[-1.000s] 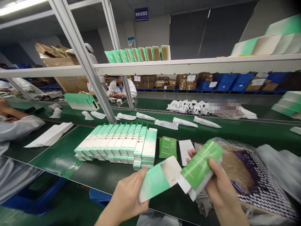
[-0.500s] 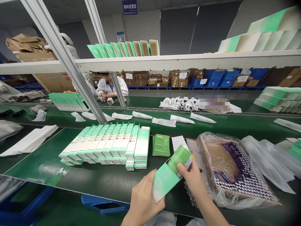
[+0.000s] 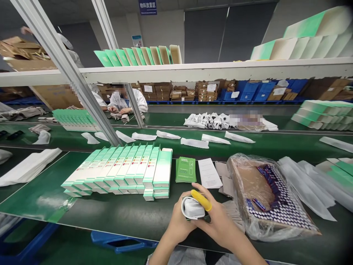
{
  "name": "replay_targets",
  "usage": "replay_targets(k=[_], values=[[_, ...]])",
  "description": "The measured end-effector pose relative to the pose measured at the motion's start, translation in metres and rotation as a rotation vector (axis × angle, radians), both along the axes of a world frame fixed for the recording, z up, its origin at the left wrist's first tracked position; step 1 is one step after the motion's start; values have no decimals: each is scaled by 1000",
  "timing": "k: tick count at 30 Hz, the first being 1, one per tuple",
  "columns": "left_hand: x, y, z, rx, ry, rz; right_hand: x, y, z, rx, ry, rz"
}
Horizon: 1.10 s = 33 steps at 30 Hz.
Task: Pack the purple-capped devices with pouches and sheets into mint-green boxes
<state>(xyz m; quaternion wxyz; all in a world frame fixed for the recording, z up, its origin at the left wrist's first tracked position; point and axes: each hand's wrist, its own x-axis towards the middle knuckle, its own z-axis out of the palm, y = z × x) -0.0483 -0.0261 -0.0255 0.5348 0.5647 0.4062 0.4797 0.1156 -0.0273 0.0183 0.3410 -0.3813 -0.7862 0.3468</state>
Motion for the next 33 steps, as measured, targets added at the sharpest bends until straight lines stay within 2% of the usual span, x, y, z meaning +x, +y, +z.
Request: replay_targets(k=[4, 8, 14, 21, 24, 26, 28, 30, 31, 33], values=[[3, 6, 0, 16, 44, -28, 9, 4, -3, 227, -147, -95], [7, 8, 1, -15, 97, -33, 19, 11, 7, 460, -211, -102], [9, 8, 1, -6, 55, -30, 21, 13, 7, 635, -329, -117], [8, 10, -2, -36, 81, -14, 12, 2, 19, 496, -480, -142], [8, 10, -4, -41, 77, -12, 13, 1, 20, 471, -466, -110], [7, 9, -7, -53, 95, -20, 28, 5, 13, 436, -392, -133], [6, 8, -10, -65, 143, -22, 57, 13, 1, 374, -389, -359], [4, 7, -12, -71, 186, -16, 99, 23, -13, 264, -567, -703], [4, 7, -13, -76, 200, -13, 121, 29, -20, 173, -755, -789], [3, 8, -13, -96, 216, -12, 160, 38, -34, 52, -899, -827]])
